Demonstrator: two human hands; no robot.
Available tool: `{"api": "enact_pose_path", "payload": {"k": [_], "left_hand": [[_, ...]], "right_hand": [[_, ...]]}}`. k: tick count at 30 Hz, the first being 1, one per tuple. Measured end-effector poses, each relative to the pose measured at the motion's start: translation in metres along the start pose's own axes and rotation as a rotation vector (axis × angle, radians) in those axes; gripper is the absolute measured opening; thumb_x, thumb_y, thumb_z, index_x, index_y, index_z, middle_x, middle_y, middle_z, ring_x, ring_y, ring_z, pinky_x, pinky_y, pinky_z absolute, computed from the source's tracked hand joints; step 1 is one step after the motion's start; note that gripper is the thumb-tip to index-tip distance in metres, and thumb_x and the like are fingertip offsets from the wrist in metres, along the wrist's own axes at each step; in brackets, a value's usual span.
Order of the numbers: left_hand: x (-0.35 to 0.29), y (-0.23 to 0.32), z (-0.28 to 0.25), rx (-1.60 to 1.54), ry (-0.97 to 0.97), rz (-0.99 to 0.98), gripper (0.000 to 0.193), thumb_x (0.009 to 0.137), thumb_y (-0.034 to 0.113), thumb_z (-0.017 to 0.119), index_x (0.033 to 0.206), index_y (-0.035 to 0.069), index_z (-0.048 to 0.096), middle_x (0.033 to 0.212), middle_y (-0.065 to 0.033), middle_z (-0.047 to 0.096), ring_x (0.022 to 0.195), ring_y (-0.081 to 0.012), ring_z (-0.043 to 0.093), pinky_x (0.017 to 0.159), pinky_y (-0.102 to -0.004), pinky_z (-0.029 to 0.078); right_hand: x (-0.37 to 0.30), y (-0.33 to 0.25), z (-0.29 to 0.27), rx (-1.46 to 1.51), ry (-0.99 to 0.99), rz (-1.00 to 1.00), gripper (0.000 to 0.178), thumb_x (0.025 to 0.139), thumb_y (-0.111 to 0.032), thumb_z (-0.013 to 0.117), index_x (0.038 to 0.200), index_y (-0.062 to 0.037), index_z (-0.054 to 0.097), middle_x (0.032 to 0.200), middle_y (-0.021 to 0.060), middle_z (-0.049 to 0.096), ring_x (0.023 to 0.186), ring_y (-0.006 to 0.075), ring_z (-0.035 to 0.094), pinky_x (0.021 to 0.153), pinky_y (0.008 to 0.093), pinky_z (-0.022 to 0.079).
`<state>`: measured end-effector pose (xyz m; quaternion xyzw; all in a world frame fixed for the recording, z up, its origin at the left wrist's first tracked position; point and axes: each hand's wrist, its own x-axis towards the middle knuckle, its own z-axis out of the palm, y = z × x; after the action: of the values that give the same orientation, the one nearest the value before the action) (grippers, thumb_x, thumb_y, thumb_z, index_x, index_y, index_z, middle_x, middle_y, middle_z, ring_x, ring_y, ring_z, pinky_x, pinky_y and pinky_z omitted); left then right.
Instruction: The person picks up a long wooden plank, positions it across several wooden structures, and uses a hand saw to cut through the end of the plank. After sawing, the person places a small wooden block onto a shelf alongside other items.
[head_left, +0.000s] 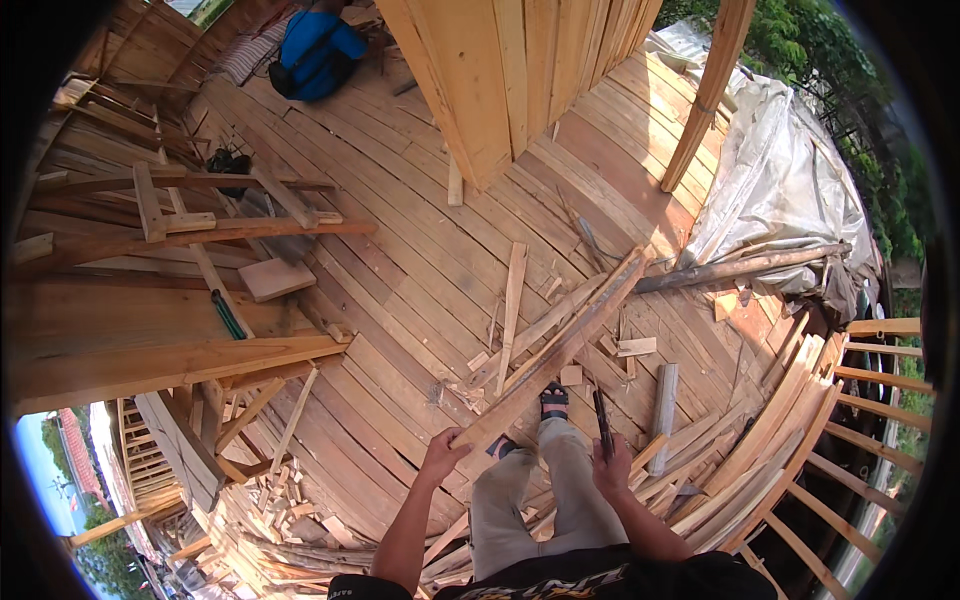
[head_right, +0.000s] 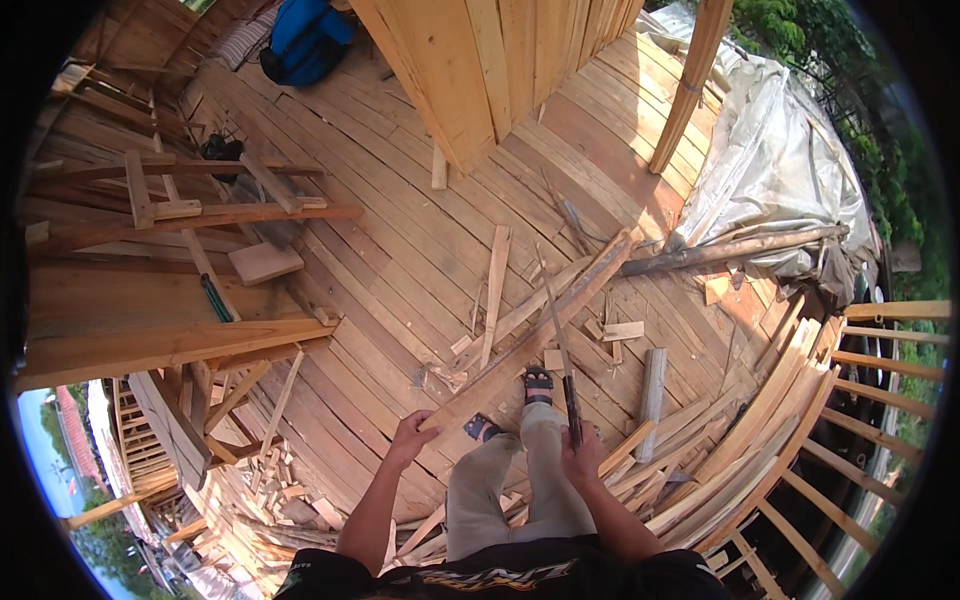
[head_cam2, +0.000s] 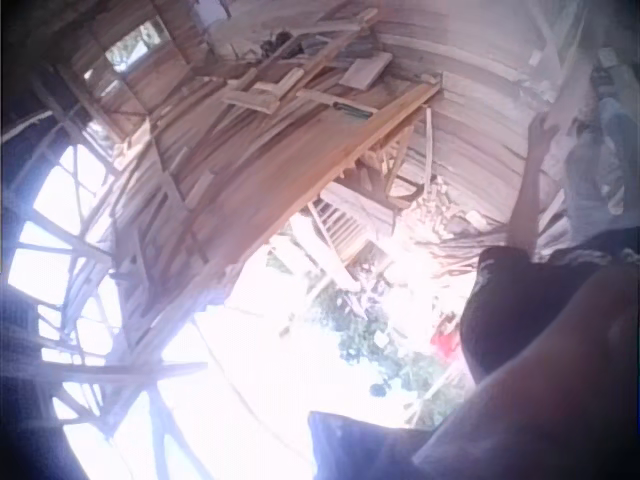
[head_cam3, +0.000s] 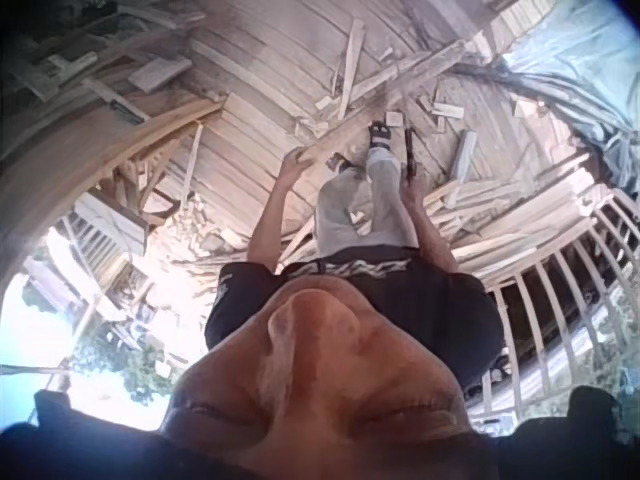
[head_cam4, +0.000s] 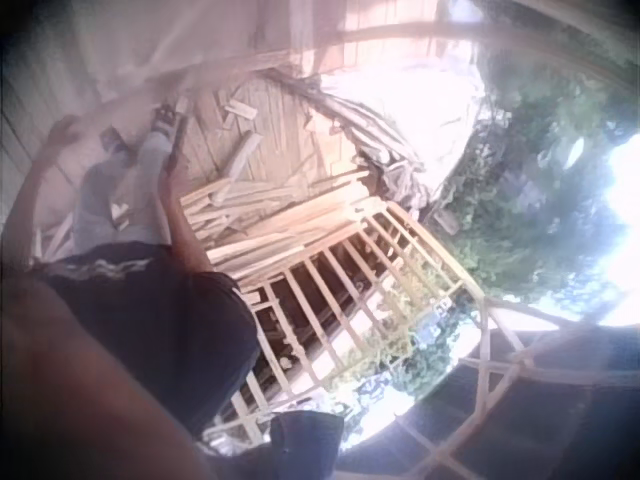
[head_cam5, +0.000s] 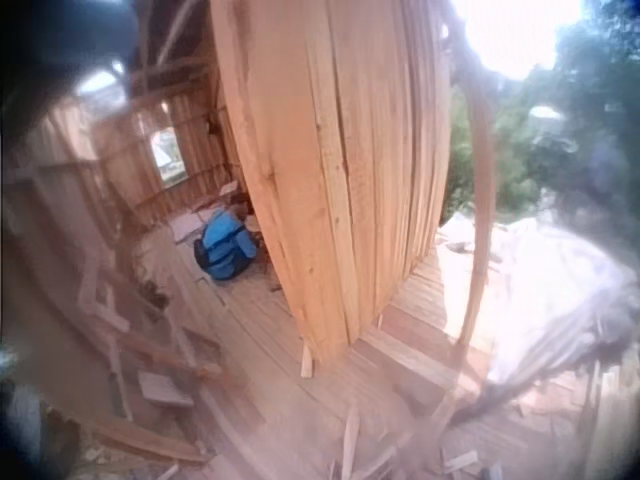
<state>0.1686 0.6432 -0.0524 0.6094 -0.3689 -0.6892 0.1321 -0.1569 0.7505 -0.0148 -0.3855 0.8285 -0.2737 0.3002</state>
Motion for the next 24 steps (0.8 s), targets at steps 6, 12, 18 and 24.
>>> {"api": "enact_pose_path", "payload": {"k": [6,12,18,24], "left_hand": [[-0.027,0.143,0.057,-0.227,0.152,0.219,0.029,0.084,0.006,0.066,0.111,-0.001,0.060,0.091,-0.0035,0.063,0.081,-0.0091,0.057,0.071,-0.0235,0.046],[-0.062,0.259,0.079,-0.186,0.235,0.562,0.017,0.083,0.004,0.064,0.099,-0.001,0.064,0.085,-0.0020,0.064,0.076,-0.0082,0.056,0.069,-0.0229,0.045],[-0.171,0.317,0.022,-0.152,0.470,0.741,0.016,0.081,0.009,0.059,0.090,-0.002,0.067,0.078,-0.0002,0.061,0.074,-0.0079,0.052,0.072,-0.0233,0.039],[-0.278,0.328,0.000,-0.057,0.710,0.784,0.021,0.076,0.008,0.058,0.089,-0.003,0.067,0.081,-0.0049,0.064,0.079,-0.0127,0.056,0.076,-0.0261,0.043]], "right_hand": [[0.037,-0.049,-0.065,0.140,0.215,-0.034,0.019,0.086,-0.020,0.063,0.087,-0.0036,0.053,0.069,0.0182,0.056,0.065,0.0385,0.058,0.057,0.0442,0.043],[0.065,-0.067,-0.121,0.208,0.424,-0.111,0.019,0.087,-0.021,0.062,0.087,-0.0050,0.051,0.069,0.0175,0.057,0.064,0.0392,0.057,0.056,0.0460,0.041],[0.068,-0.046,-0.151,0.179,0.496,-0.045,0.022,0.087,-0.023,0.061,0.087,-0.0047,0.050,0.068,0.0181,0.056,0.064,0.0391,0.056,0.057,0.0474,0.041],[0.055,-0.008,-0.151,0.058,0.396,0.050,0.023,0.088,-0.025,0.059,0.088,-0.0038,0.051,0.074,0.0204,0.059,0.071,0.0408,0.058,0.063,0.0509,0.042]]}}
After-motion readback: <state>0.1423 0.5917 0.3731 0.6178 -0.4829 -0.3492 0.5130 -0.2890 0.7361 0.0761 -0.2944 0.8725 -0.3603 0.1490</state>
